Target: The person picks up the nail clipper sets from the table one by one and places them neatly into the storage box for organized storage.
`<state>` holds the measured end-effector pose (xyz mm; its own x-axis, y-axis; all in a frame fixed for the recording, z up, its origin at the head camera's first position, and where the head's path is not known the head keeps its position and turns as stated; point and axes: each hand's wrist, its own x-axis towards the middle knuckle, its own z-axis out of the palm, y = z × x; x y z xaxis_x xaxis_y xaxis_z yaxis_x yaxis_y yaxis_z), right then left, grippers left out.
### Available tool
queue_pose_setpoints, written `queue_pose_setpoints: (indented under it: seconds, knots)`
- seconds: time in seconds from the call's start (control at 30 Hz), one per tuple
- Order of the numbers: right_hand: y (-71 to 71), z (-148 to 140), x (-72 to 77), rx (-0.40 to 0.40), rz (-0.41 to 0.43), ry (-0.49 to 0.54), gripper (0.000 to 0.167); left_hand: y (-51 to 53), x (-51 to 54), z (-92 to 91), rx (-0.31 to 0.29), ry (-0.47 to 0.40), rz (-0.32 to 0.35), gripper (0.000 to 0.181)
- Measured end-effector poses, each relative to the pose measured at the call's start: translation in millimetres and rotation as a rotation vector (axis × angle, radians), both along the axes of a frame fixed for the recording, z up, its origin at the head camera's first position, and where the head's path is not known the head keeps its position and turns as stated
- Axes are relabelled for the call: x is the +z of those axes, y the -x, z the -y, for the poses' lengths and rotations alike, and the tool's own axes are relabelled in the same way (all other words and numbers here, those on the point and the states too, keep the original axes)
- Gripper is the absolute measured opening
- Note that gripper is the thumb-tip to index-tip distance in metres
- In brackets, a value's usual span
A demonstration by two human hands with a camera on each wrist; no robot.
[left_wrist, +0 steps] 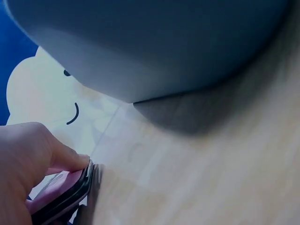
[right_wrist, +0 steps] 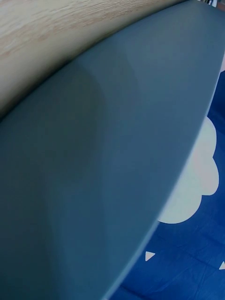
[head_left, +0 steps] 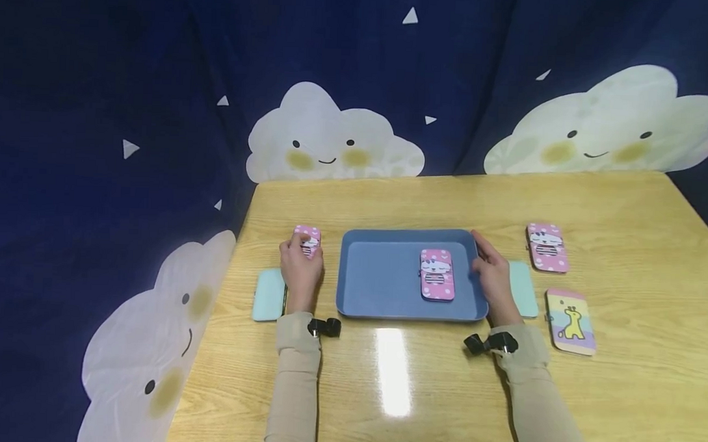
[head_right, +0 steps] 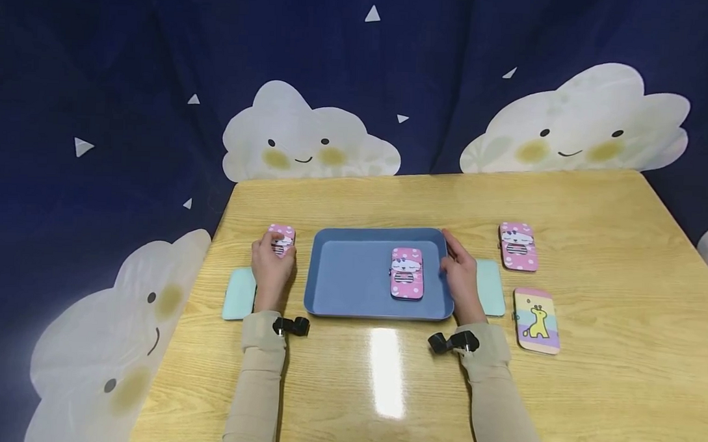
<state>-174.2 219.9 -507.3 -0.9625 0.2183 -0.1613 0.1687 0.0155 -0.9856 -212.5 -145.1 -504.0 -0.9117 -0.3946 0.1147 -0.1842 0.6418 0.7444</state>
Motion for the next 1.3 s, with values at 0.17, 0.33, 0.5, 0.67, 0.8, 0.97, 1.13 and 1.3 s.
queue_pose_setpoints:
  seconds: [0.17, 0.33, 0.5, 0.67, 0.8, 0.97, 1.13, 1.3]
  knots:
    - [0.9, 0, 0.9, 0.006, 0.003, 0.002, 0.076, 1.1, 0.4, 1.1, 0.021, -0.083, -0.015, 0.028]
    - [3.6, -2, -0.6, 0.001, 0.022, 0.008, 0.076, 1.6, -1.6, 0.6, 0.043, -0.145, -0.043, 0.021]
    - [3.5, -4, -1.6, -0.005, 0.024, 0.014, 0.076, 0.5, -2.9, 0.6, 0.053, -0.183, -0.067, 0.019]
    - [3.0, -3, -1.4, -0.016, 0.022, 0.023, 0.076, -0.5, -3.2, 0.6, 0.056, -0.242, -0.118, 0.019]
    - [4.0, -2, -2.1, -0.025, 0.02, 0.025, 0.076, -0.8, -2.9, 1.0, 0.054, -0.313, -0.154, 0.019]
    - [5.3, -2, -2.3, -0.015, 0.02, 0.023, 0.077, -3.3, -0.5, 1.2, 0.083, -0.41, -0.161, 0.02]
    - [4.2, -2, -0.2, -0.017, 0.028, 0.013, 0.077, -7.6, 4.6, -1.5, 0.081, -0.45, -0.157, 0.021]
    - [2.8, 0, 2.3, -0.011, 0.043, 0.015, 0.077, -13.1, 10.6, -6.9, 0.068, -0.438, -0.176, 0.021]
